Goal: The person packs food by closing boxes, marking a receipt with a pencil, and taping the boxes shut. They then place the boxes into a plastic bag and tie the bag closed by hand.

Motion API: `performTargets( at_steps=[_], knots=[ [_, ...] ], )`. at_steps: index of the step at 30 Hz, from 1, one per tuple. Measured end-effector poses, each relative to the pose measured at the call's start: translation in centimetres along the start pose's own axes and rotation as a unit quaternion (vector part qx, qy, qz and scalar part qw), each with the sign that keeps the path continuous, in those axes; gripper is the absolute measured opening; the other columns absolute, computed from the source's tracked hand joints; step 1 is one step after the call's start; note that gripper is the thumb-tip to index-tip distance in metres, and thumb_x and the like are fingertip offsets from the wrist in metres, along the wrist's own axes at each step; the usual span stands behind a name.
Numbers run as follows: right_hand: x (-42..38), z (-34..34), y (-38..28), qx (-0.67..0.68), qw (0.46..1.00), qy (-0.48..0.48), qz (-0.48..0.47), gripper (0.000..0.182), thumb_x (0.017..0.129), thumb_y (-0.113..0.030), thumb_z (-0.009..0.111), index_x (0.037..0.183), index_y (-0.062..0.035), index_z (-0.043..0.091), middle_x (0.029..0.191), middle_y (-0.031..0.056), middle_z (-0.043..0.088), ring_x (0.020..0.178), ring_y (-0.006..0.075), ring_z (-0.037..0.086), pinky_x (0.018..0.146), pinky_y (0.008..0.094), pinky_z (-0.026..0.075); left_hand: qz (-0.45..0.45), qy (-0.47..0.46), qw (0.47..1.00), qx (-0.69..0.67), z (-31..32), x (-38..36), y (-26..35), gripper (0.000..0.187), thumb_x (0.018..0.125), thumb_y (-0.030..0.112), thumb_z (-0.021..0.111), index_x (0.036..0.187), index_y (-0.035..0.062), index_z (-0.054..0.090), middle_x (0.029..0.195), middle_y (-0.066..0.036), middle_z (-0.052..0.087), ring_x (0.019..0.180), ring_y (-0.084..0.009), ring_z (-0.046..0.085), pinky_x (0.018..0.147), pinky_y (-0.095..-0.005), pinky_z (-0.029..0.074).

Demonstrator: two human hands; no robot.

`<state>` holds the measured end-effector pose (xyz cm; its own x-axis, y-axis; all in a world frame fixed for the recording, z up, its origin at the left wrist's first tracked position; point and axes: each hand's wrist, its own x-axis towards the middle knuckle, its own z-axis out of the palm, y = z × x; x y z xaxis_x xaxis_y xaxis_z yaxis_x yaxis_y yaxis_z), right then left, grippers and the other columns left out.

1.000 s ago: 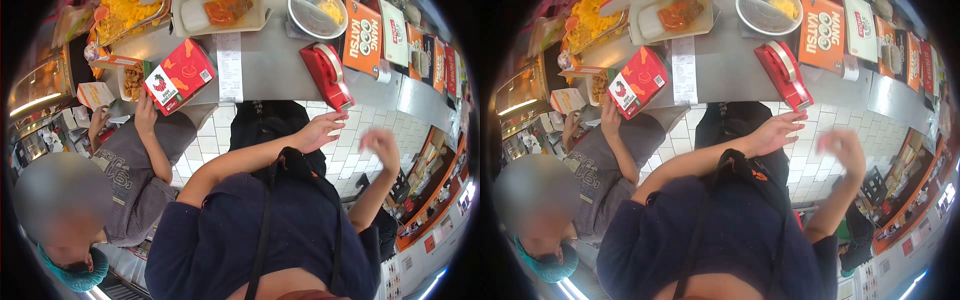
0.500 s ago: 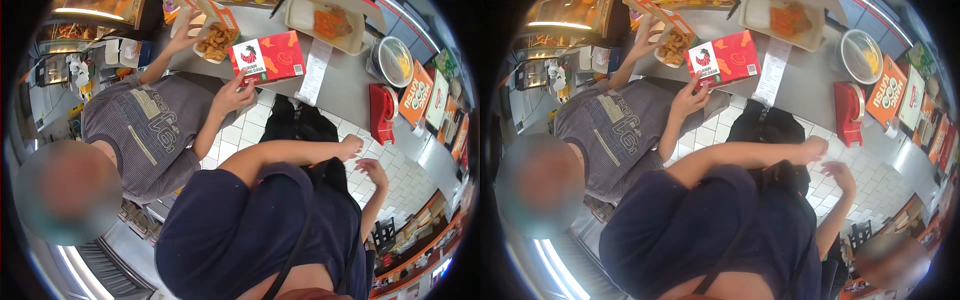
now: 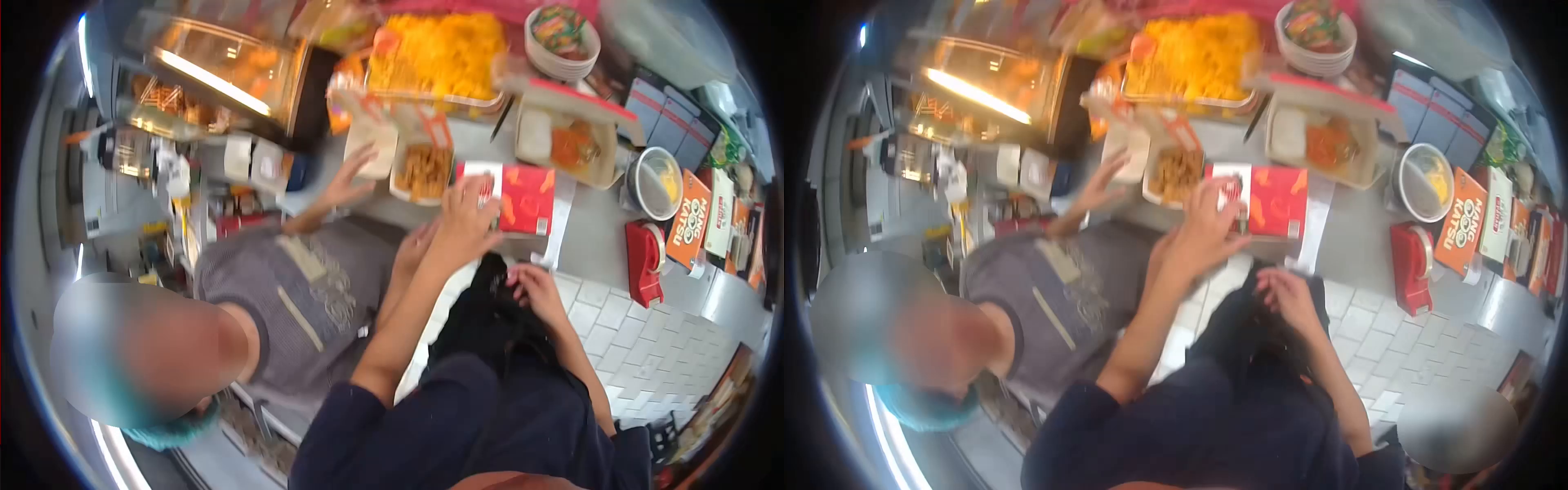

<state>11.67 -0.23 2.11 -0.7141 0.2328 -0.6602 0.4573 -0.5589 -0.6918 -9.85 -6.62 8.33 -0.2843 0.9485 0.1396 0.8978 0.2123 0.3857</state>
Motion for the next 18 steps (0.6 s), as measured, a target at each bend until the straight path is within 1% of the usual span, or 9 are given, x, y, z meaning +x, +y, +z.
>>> performTargets(
  at_steps=[3, 4, 7, 9, 11, 13, 15, 16, 18],
  knots=[
    [-1.0, 0.5, -0.5, -0.036, 0.999, 0.007, -0.019, 0.023, 0.092, -0.011, 0.040, 0.103, -0.0040, 0.059, 0.082, 0.0009, 0.060, 0.066, 0.0062, 0.053, 0.057, 0.0202, 0.044, 0.019, -0.136, 0.990, 0.029, 1.2, 1.6, 0.1, 0.062, 0.048, 0.020, 0.079, 0.103, 0.0085, 0.053, 0.129, -0.023, 0.035, 0.123, -0.0377, 0.031, 0.100, -0.0517, 0.025],
    [-1.4, 0.7, -0.6, -0.019, 0.999, -0.024, -0.032, 0.021, 0.092, -0.011, 0.041, 0.102, -0.0044, 0.058, 0.082, 0.0011, 0.060, 0.069, 0.0070, 0.053, 0.062, 0.0211, 0.045, 0.050, -0.122, 0.991, 0.028, 3.3, 2.0, -0.7, 0.047, 0.048, 0.021, 0.078, 0.087, 0.0087, 0.054, 0.133, -0.023, 0.031, 0.125, -0.0404, 0.029, 0.099, -0.0562, 0.025],
    [-2.1, 0.9, 0.4, 0.010, 0.998, 0.021, -0.064, 0.022, 0.093, -0.011, 0.039, 0.105, -0.0034, 0.056, 0.082, 0.0023, 0.060, 0.070, 0.0080, 0.053, 0.065, 0.0214, 0.044, 0.083, -0.190, 0.978, 0.010, 2.6, 3.7, -1.7, 0.045, 0.045, 0.023, 0.076, 0.082, 0.0089, 0.055, 0.133, -0.024, 0.031, 0.124, -0.0402, 0.030, 0.097, -0.0578, 0.027],
    [-2.0, 1.3, -0.4, -0.005, 0.986, 0.069, -0.154, 0.020, 0.094, -0.011, 0.038, 0.111, -0.0035, 0.045, 0.080, 0.0057, 0.060, 0.071, 0.0101, 0.055, 0.067, 0.0237, 0.045, 0.108, -0.194, 0.975, 0.018, 1.9, 4.9, -2.7, 0.043, 0.043, 0.024, 0.074, 0.079, 0.0086, 0.055, 0.130, -0.024, 0.034, 0.118, -0.0399, 0.037, 0.096, -0.0560, 0.029],
    [-2.6, 2.1, -2.5, -0.029, 0.978, 0.108, -0.178, 0.014, 0.093, -0.008, 0.041, 0.106, -0.0041, 0.039, 0.078, 0.0070, 0.061, 0.069, 0.0111, 0.056, 0.066, 0.0249, 0.046, 0.106, -0.192, 0.975, -0.032, 1.5, 4.8, -3.8, 0.047, 0.041, 0.025, 0.075, 0.083, 0.0113, 0.059, 0.127, -0.025, 0.039, 0.116, -0.0404, 0.039, 0.094, -0.0569, 0.032],
    [-2.5, 2.6, -2.9, -0.012, 0.973, 0.124, -0.195, 0.013, 0.092, -0.006, 0.043, 0.103, -0.0041, 0.038, 0.078, 0.0075, 0.062, 0.068, 0.0115, 0.057, 0.065, 0.0254, 0.046, 0.103, -0.164, 0.974, -0.120, 0.0, 4.9, -4.4, 0.044, 0.047, 0.027, 0.077, 0.081, 0.0071, 0.057, 0.123, -0.022, 0.042, 0.113, -0.0389, 0.043, 0.093, -0.0475, 0.036],
    [-2.0, 2.9, -4.0, -0.002, 0.965, 0.139, -0.220, 0.013, 0.091, -0.005, 0.046, 0.099, -0.0042, 0.037, 0.077, 0.0079, 0.063, 0.066, 0.0119, 0.057, 0.065, 0.0259, 0.046, 0.028, -0.167, 0.947, -0.273, -2.3, 4.8, -4.6, 0.057, 0.040, 0.026, 0.080, 0.090, 0.0050, 0.060, 0.124, -0.021, 0.045, 0.115, -0.0347, 0.044, 0.093, -0.0371, 0.039],
    [-1.8, 3.3, -4.6, 0.008, 0.938, 0.141, -0.315, 0.017, 0.088, -0.005, 0.051, 0.097, -0.0046, 0.037, 0.077, 0.0081, 0.063, 0.065, 0.0119, 0.057, 0.062, 0.0259, 0.046, 0.029, -0.175, 0.944, -0.280, -3.8, 4.5, -3.4, 0.057, 0.040, 0.026, 0.080, 0.090, 0.0050, 0.060, 0.124, -0.021, 0.045, 0.115, -0.0347, 0.044, 0.093, -0.0371, 0.039],
    [-2.2, 4.7, -6.7, -0.027, 0.880, 0.157, -0.447, 0.027, 0.082, -0.008, 0.063, 0.091, -0.0050, 0.038, 0.072, 0.0072, 0.062, 0.060, 0.0110, 0.056, 0.057, 0.0252, 0.045, -0.116, -0.227, 0.748, -0.612, -6.6, 3.1, -0.9, 0.069, 0.039, 0.023, 0.083, 0.099, -0.0003, 0.059, 0.122, -0.017, 0.047, 0.114, -0.0264, 0.045, 0.092, -0.0354, 0.039]
  ],
)
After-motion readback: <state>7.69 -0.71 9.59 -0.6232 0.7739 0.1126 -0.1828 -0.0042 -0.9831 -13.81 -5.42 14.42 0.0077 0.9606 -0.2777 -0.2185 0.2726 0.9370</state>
